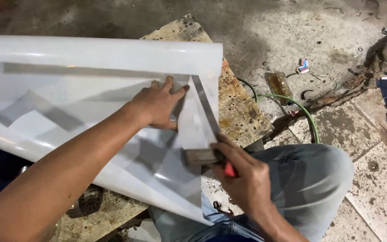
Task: Measuring and cutting a large white plastic sheet on a workbench using a metal ruler and a utility knife.
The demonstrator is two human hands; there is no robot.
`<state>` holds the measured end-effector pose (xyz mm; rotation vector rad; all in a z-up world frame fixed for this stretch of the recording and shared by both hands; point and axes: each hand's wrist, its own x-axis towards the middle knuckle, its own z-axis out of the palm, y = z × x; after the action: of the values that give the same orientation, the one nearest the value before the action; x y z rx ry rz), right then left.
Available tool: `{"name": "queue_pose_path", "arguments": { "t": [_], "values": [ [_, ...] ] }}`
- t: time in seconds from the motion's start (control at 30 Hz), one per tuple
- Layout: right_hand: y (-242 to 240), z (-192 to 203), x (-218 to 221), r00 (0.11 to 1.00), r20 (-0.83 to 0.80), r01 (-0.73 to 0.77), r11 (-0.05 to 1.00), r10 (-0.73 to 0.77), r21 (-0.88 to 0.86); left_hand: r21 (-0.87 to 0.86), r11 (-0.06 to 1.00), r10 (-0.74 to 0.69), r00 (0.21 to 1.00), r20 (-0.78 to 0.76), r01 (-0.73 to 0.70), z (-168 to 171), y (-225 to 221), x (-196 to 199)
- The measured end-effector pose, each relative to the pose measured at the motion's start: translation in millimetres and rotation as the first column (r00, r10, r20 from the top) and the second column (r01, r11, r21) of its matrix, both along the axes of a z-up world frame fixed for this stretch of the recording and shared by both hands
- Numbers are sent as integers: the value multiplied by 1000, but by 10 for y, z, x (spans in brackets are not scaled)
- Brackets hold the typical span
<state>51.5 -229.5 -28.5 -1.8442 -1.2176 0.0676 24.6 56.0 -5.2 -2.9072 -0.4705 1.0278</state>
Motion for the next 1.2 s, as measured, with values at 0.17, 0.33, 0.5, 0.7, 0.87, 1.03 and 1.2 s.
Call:
{"name": "queue_pose_path", "arguments": {
  "t": [0.17, 0.33, 0.5, 0.7, 0.87, 1.03, 1.2],
  "values": [
    [138, 26, 182, 966, 42, 255, 967, -256, 29, -174, 984, 38, 997, 72, -25, 254, 16, -54],
    [300, -322, 172, 978, 150, 166, 975, -143, -148, -543, 830, 309, 916, 255, -129, 1099, -142, -404],
    [364, -427, -3, 960, 259, 170, 961, -110, -221, -325, 867, -61, 728, 683, 378, 771, 34, -950],
    [328, -346, 62, 957, 288, 104, 972, -40, -209, 3, 822, -510, 733, 450, 570, 161, 240, -1320],
    [262, -308, 126, 993, 117, 18, 978, 7, -208, 57, 927, -352, 809, 471, 371, 112, 186, -1463],
    [247, -163, 50, 1000, 11, -8, 977, 11, -211, 104, 958, -281, 807, 520, 267, 50, -35, -1571],
    [84, -187, 161, 999, -26, -25, 990, 22, -138, 166, 962, -264, 883, 388, 215, 134, -347, -1507]
  ]
}}
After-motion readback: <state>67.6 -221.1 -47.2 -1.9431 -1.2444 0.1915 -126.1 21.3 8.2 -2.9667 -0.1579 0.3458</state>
